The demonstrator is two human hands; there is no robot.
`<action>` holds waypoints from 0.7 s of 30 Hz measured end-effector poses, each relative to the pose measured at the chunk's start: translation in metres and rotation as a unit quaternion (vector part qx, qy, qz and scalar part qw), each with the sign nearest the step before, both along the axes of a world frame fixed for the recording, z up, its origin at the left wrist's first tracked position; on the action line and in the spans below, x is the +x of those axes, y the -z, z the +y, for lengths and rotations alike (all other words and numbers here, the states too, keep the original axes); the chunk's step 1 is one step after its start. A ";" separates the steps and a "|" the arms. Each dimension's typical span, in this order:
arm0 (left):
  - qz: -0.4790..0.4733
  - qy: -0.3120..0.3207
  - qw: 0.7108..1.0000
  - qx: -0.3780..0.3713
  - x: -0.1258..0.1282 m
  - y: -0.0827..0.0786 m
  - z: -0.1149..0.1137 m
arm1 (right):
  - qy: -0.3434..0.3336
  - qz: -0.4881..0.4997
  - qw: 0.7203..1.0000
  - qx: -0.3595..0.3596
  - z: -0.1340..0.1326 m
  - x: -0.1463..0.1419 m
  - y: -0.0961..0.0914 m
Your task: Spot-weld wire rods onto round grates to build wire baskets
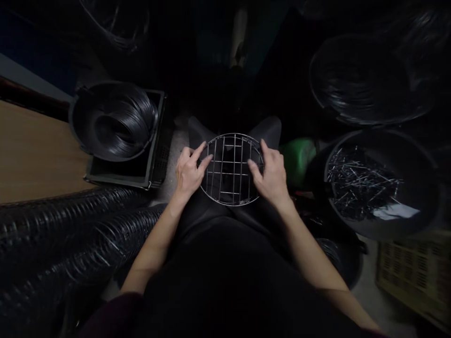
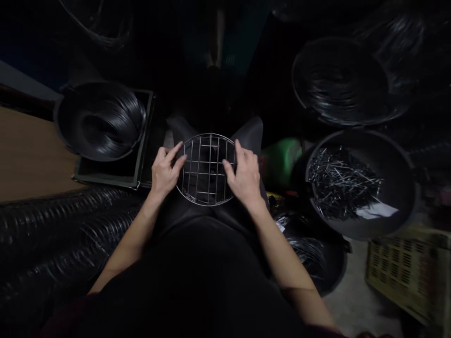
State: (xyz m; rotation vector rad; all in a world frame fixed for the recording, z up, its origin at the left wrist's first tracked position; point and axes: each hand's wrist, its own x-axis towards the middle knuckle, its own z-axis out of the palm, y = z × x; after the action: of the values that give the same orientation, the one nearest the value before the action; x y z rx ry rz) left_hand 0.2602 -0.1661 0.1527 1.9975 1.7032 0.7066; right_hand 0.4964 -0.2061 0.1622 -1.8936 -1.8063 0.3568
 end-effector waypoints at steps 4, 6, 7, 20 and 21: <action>-0.046 0.094 0.994 -0.013 -0.006 0.008 0.001 | 0.035 0.032 0.998 0.051 -0.031 -0.019 0.007; -0.095 0.135 0.986 -0.035 -0.009 0.012 0.004 | 0.051 0.042 0.995 0.075 -0.039 -0.028 0.013; -0.117 0.150 0.981 -0.047 -0.010 0.014 0.006 | 0.059 0.046 0.994 0.086 -0.041 -0.031 0.017; -0.306 0.027 0.948 -0.087 0.001 0.018 0.016 | 0.099 0.158 0.981 0.058 -0.024 -0.013 0.003; -0.299 0.034 0.950 -0.088 0.002 0.017 0.025 | 0.096 0.149 0.982 0.065 -0.010 0.008 -0.005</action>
State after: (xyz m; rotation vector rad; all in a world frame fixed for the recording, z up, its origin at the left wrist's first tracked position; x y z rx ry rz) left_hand 0.2624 -0.1406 0.1357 1.5021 1.2753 0.9733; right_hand 0.5041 -0.2161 0.1668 -1.7958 -1.4053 0.4180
